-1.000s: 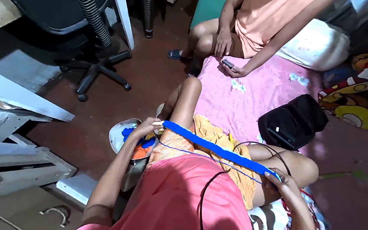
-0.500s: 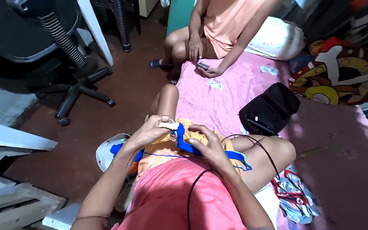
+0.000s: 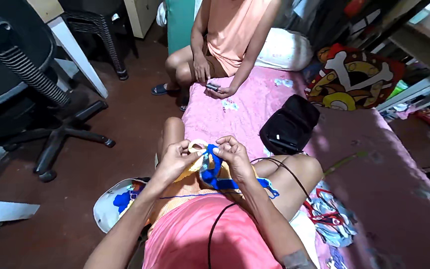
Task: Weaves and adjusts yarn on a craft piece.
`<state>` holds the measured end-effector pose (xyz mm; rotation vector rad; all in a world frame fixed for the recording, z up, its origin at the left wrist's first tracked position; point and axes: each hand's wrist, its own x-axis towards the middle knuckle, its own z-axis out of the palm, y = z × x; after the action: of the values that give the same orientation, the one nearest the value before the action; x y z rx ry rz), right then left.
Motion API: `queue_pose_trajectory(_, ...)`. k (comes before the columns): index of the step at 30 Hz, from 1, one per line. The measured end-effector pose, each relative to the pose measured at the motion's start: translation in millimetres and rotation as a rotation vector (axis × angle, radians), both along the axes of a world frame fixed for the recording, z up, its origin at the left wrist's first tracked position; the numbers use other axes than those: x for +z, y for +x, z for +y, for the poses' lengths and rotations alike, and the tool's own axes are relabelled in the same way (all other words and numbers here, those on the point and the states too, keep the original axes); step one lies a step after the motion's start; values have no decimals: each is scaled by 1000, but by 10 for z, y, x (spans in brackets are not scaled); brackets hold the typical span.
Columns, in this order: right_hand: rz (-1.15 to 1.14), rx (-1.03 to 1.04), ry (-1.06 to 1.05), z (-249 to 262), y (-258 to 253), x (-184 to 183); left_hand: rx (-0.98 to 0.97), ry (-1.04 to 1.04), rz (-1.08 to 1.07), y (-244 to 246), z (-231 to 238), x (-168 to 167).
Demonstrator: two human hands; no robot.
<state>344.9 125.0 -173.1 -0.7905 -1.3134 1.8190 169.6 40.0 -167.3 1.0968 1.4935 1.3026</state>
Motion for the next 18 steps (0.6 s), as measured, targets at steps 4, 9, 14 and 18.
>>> queue_pose_trajectory(4, 30, 165, -263, -50, 18, -161, 213, 160, 191, 87, 36, -179)
queue_pose_trajectory(9, 180, 230, -366, -100, 17, -224, 213, 144, 163, 197, 95, -168)
queue_pose_trajectory(14, 89, 25, -214, -142, -42, -124, 118, 5, -112, 226, 150, -6)
queue_pose_trajectory(18, 68, 26, -174, -151, -49, -124, 114, -67, -190, 208, 216, 0)
